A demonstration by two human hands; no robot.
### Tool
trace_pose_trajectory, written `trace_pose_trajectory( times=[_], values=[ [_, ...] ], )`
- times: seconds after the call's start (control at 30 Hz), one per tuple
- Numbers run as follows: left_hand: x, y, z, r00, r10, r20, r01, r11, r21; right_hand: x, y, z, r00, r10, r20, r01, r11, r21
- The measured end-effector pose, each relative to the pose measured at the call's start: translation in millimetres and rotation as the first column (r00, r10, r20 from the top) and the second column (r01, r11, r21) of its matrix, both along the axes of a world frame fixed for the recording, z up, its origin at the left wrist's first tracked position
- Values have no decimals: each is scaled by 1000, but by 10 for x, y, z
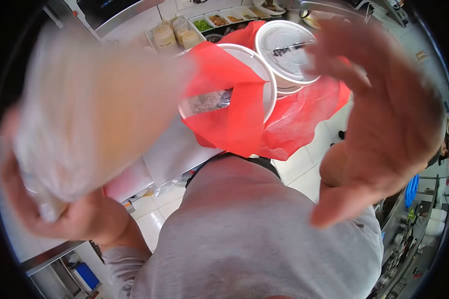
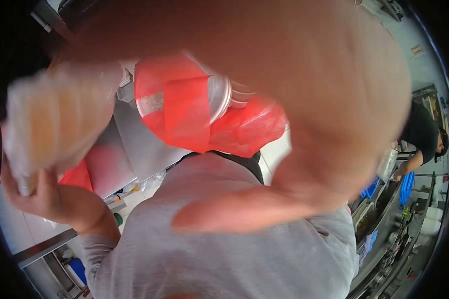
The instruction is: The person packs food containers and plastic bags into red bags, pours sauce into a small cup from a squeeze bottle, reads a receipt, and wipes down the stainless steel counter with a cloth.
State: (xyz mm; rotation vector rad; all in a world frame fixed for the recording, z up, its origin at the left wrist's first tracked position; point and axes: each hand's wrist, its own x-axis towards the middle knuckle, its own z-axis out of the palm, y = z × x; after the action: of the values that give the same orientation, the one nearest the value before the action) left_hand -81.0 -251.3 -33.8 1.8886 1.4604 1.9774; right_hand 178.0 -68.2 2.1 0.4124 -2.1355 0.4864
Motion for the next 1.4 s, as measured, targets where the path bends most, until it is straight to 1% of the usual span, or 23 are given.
trace_pose_trajectory(
  times=[0.03, 0.13, 0.17, 0.2, 0.33, 0.4, 0.43, 0.47, 0.5, 0.57, 0.63, 0.67, 0.77, 0.87, 0.93, 1.0, 1.07, 1.13, 1.2, 1.27, 1.3, 1.33, 1.4],
  values=[
    [143, 207, 80, 996, -85, -29, 85, 996, 15, -61, 107, 69, 999, 51, -16, -48, 984, 172],
    [530, 970, 187, 952, -280, -125, 274, 959, -67, 79, -33, 541, 940, -305, 155, 244, 914, 325],
    [627, 1139, 225, 941, -301, -153, 291, 953, -82, -38, -196, 194, 911, -385, -144, 372, 922, -109],
    [738, 1277, 275, 933, -304, -193, 298, 953, -59, -39, -270, -42, 751, -554, -358, 323, 783, -532],
    [1110, 1283, 398, 854, -44, -519, 153, 973, 171, 415, -16, -196, 799, -589, -123, 491, 757, -431],
    [1101, 1126, 189, 634, 2, -773, 151, 980, 127, 649, 100, -251, 752, -659, -25, 623, 723, -298],
    [1187, 922, 0, 509, -16, -861, 169, 982, 81, 766, 111, -311, 775, -632, 7, 606, 740, -292],
    [1232, 775, -75, 356, -281, -891, 355, 923, -149, 847, 104, -384, 793, -606, 61, 585, 731, -351],
    [1334, 727, -245, 228, -468, -854, 315, 865, -390, 913, 93, -458, 812, -571, 119, 565, 717, -408],
    [1476, 886, -622, 279, -444, -852, 184, 895, -406, 888, 49, -604, 817, -537, 212, 572, 702, -425],
    [1507, 1084, -953, 192, -276, -942, 0, 960, -281, 736, 88, -817, 775, -537, 334, 623, 739, -258],
    [1519, 1100, -1077, 194, -409, -891, 103, 912, -397, 676, 99, -945, 746, -539, 391, 635, 754, -171],
    [1551, 1101, -1169, 187, -745, -640, 361, 658, -660, 485, 110, -1273, 691, -382, 613, 605, 769, -203],
    [1603, 1062, -1022, 337, -666, -665, 453, 734, -506, 363, 228, -1622, 616, -251, 747, 577, 788, -212],
    [1594, 1139, -883, 392, -675, -624, 338, 737, -585, 276, 289, -1773, 573, -184, 799, 546, 813, -204],
    [1610, 1185, -948, 501, -673, -544, 421, 739, -526, 169, 299, -1815, 527, -131, 840, 516, 834, -193],
    [1534, 1075, -779, 508, -432, -745, 314, 898, -306, 150, 230, -1752, 465, -94, 880, 519, 835, -185],
    [1769, 1214, -1084, 640, -401, -656, 318, 915, -249, 263, 219, -1590, 387, -71, 920, 546, 821, -166],
    [1681, 1048, -907, 620, -332, -710, 253, 942, -220, 412, 221, -1392, 329, -102, 939, 615, 778, -130],
    [1493, 1009, -710, 600, -274, -751, 241, 958, -157, 510, 322, -1181, 361, -224, 905, 711, 694, -112],
    [1383, 1011, -599, 588, -232, -774, 251, 963, -98, 682, 286, -1094, 445, -403, 799, 747, 660, -83],
    [1249, 1000, -487, 575, -191, -795, 263, 964, -42, 853, 249, -1004, 488, -575, 657, 791, 609, -55],
    [937, 902, -200, 549, -45, -834, 58, 998, -15, 971, 392, -907, 593, -783, 188, 799, 601, -18]
  ],
)
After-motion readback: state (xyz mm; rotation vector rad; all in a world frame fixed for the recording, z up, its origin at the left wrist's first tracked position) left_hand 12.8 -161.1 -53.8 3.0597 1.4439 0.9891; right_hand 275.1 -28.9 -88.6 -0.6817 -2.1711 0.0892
